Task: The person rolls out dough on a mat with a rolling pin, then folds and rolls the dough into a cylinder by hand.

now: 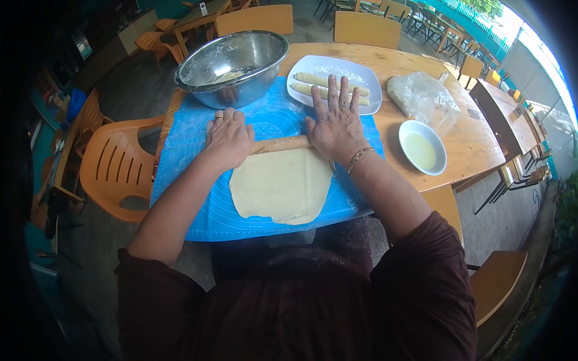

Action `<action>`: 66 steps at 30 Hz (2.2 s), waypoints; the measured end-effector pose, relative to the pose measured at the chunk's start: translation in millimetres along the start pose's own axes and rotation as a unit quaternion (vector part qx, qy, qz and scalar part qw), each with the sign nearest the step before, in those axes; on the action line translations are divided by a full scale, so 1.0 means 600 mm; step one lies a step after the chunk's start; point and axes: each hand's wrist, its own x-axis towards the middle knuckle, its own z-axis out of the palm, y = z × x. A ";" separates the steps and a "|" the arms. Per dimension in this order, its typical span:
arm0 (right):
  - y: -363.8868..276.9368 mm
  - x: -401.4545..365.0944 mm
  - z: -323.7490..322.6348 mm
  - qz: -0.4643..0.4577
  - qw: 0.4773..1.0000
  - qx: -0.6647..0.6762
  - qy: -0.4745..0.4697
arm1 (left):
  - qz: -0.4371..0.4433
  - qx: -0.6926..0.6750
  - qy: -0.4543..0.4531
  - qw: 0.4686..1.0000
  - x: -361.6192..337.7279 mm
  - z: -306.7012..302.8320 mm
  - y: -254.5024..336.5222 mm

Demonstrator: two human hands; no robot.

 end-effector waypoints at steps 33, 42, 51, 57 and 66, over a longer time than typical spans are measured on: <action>0.014 -0.263 -0.133 -0.109 0.970 0.168 -0.140 | 0.222 -0.023 -0.019 0.975 -0.257 -0.029 0.029; 0.006 -0.116 -0.051 -0.081 0.993 0.075 -0.038 | 0.063 0.008 -0.082 0.995 -0.117 -0.030 0.035; -0.012 -0.020 -0.014 -0.031 0.997 0.047 -0.049 | -0.039 -0.008 -0.107 0.993 -0.039 -0.014 0.013; -0.002 -0.108 -0.069 -0.088 0.986 0.097 -0.101 | 0.073 -0.008 -0.084 0.994 -0.127 -0.032 0.027; 0.008 -0.200 -0.119 -0.141 0.979 0.094 -0.117 | 0.220 -0.030 -0.030 0.975 -0.226 -0.028 0.038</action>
